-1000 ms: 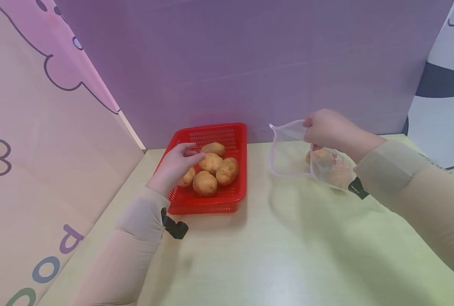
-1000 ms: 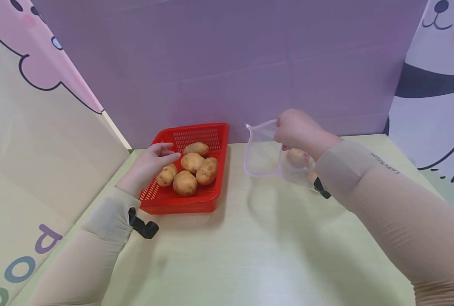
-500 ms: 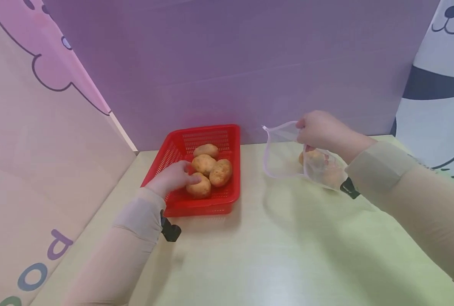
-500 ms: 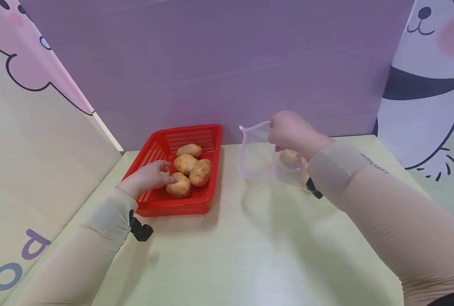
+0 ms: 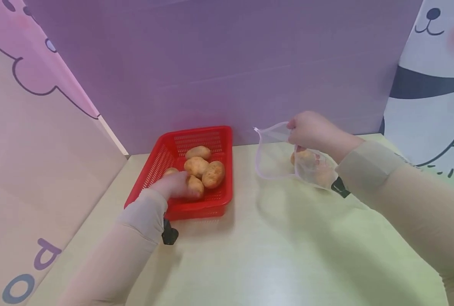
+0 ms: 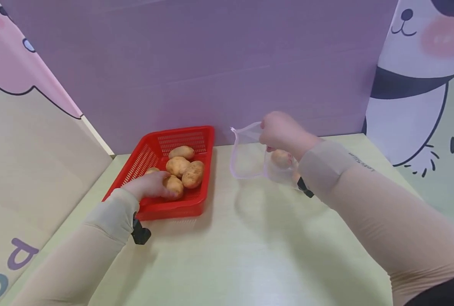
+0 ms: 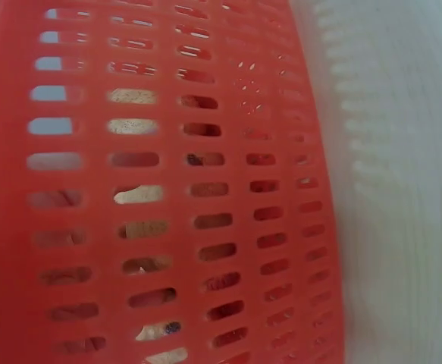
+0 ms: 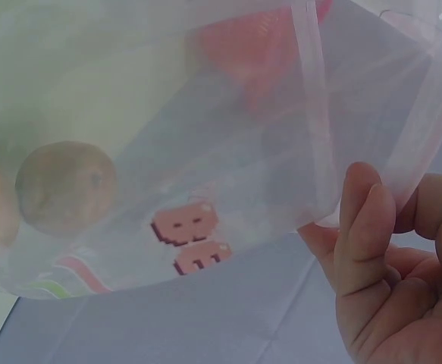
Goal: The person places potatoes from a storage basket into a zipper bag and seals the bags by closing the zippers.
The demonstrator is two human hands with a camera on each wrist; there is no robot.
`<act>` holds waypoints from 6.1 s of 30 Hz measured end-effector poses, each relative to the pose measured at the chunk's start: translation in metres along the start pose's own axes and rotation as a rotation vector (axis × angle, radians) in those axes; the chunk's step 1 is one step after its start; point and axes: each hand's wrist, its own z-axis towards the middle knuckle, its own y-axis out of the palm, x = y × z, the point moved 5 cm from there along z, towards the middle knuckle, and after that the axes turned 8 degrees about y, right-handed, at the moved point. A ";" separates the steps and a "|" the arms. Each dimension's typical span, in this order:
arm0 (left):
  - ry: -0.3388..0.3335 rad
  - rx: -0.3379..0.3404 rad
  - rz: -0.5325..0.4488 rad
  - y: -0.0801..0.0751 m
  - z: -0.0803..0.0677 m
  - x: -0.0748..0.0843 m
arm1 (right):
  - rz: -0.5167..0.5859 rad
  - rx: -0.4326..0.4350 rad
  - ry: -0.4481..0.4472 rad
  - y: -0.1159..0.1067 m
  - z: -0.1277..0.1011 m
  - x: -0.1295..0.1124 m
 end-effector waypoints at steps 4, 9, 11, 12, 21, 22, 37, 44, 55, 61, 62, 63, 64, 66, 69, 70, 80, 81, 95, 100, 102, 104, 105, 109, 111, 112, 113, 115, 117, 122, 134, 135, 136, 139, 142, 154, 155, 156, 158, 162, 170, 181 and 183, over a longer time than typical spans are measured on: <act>-0.048 0.014 -0.062 -0.001 -0.006 -0.008 | 0.033 -0.011 0.019 0.004 0.002 -0.004; -0.062 0.020 -0.086 -0.003 -0.010 -0.013 | 0.045 -0.014 0.017 0.009 0.006 -0.006; -0.067 0.019 -0.080 -0.003 -0.010 -0.013 | 0.045 -0.014 0.012 0.010 0.007 -0.007; -0.077 0.021 -0.070 -0.004 -0.009 -0.014 | 0.041 -0.013 0.009 0.010 0.007 -0.007; -0.096 0.016 -0.010 -0.006 -0.009 -0.015 | 0.030 -0.007 -0.006 0.010 0.007 -0.007; -0.102 0.018 -0.020 -0.007 -0.010 -0.016 | 0.031 -0.006 -0.003 0.010 0.007 -0.007; -0.196 -0.010 -0.227 -0.013 -0.024 -0.017 | 0.027 -0.004 0.006 0.009 0.007 -0.006; -0.143 -0.021 -0.132 -0.016 -0.021 -0.017 | 0.019 -0.008 0.002 0.009 0.006 -0.007; 0.162 0.184 0.020 -0.053 -0.027 0.016 | 0.039 -0.016 0.007 0.010 0.007 -0.005; 0.182 0.221 -0.131 -0.055 -0.032 0.045 | 0.038 -0.019 0.014 0.009 0.008 -0.004; 0.182 0.218 -0.164 -0.052 -0.032 0.050 | 0.037 -0.019 0.015 0.009 0.008 -0.004; 0.178 0.214 -0.198 -0.049 -0.031 0.056 | 0.035 -0.018 0.016 0.009 0.009 -0.003; 0.189 0.215 -0.221 -0.046 -0.030 0.062 | 0.038 -0.017 0.018 0.010 0.010 -0.002; 0.187 0.209 -0.294 -0.037 -0.028 0.077 | 0.048 -0.020 0.025 0.011 0.011 -0.001; 0.232 0.222 -0.291 -0.025 -0.024 0.102 | 0.057 -0.027 0.032 0.012 0.012 0.000; 0.257 0.230 -0.276 -0.021 -0.022 0.110 | 0.058 -0.029 0.034 0.012 0.013 0.000; 0.500 0.230 -0.104 0.018 0.005 0.169 | 0.033 -0.016 0.047 0.015 0.018 0.002; 0.507 0.223 -0.090 0.022 0.007 0.170 | 0.039 -0.019 0.048 0.016 0.018 0.002; 0.574 0.049 0.006 0.064 0.038 0.200 | 0.042 -0.019 0.009 0.021 0.025 0.000; 0.601 0.014 0.044 0.072 0.045 0.208 | 0.024 -0.011 0.005 0.022 0.027 -0.002; 0.600 -0.007 0.056 0.075 0.047 0.209 | 0.026 -0.009 0.008 0.022 0.027 -0.002; 0.586 -0.029 0.060 0.078 0.049 0.209 | 0.025 -0.006 0.007 0.023 0.027 -0.002; 0.579 -0.039 0.052 0.079 0.050 0.208 | 0.023 -0.005 0.007 0.023 0.027 -0.002; 0.560 -0.058 0.034 0.082 0.052 0.207 | 0.010 -0.004 0.005 0.023 0.027 -0.001; 0.561 -0.063 0.041 0.083 0.052 0.207 | 0.004 -0.003 0.006 0.023 0.027 -0.001; 0.562 -0.068 0.052 0.084 0.052 0.207 | 0.003 -0.003 0.005 0.023 0.027 -0.001; 0.561 -0.076 0.060 0.084 0.052 0.208 | 0.003 -0.004 0.005 0.022 0.028 -0.001; 0.559 -0.092 0.082 0.085 0.052 0.208 | 0.003 -0.005 0.000 0.022 0.028 -0.002; 0.563 -0.103 0.101 0.086 0.052 0.207 | 0.004 -0.007 -0.002 0.022 0.027 -0.002; 0.583 -0.088 0.111 0.085 0.050 0.206 | 0.014 -0.013 -0.002 0.022 0.026 -0.002; 0.552 -0.073 0.042 0.077 0.042 0.200 | 0.018 -0.019 0.004 0.024 0.028 0.000; 0.551 -0.072 0.038 0.076 0.042 0.199 | 0.022 -0.019 0.007 0.024 0.029 0.001; 0.545 -0.071 0.028 0.074 0.041 0.198 | 0.023 -0.018 0.007 0.024 0.028 0.001; 0.534 -0.069 0.009 0.070 0.038 0.194 | 0.031 -0.016 0.008 0.024 0.029 0.001; 0.516 -0.071 0.000 0.065 0.035 0.188 | 0.035 -0.014 0.006 0.025 0.029 0.002; 0.399 0.013 -0.036 0.031 0.023 0.150 | 0.056 -0.003 -0.005 0.023 0.028 0.003; 0.377 0.031 -0.064 0.026 0.022 0.145 | 0.060 -0.004 -0.005 0.023 0.028 0.003; 0.357 0.052 -0.079 0.022 0.021 0.140 | 0.059 -0.005 -0.008 0.023 0.028 0.003; 0.301 0.090 -0.122 0.012 0.020 0.128 | 0.058 -0.005 -0.013 0.023 0.027 0.003; 0.217 0.161 -0.151 -0.009 0.021 0.102 | 0.050 -0.004 -0.008 0.023 0.027 0.004; 0.060 0.197 -0.252 -0.030 0.019 0.046 | 0.067 -0.002 0.008 0.022 0.029 0.007; -0.119 0.122 -0.370 -0.024 0.007 0.003 | 0.043 -0.002 -0.007 0.022 0.027 0.007; -0.098 0.116 -0.220 -0.029 0.009 -0.006 | 0.046 -0.003 -0.008 0.023 0.027 0.007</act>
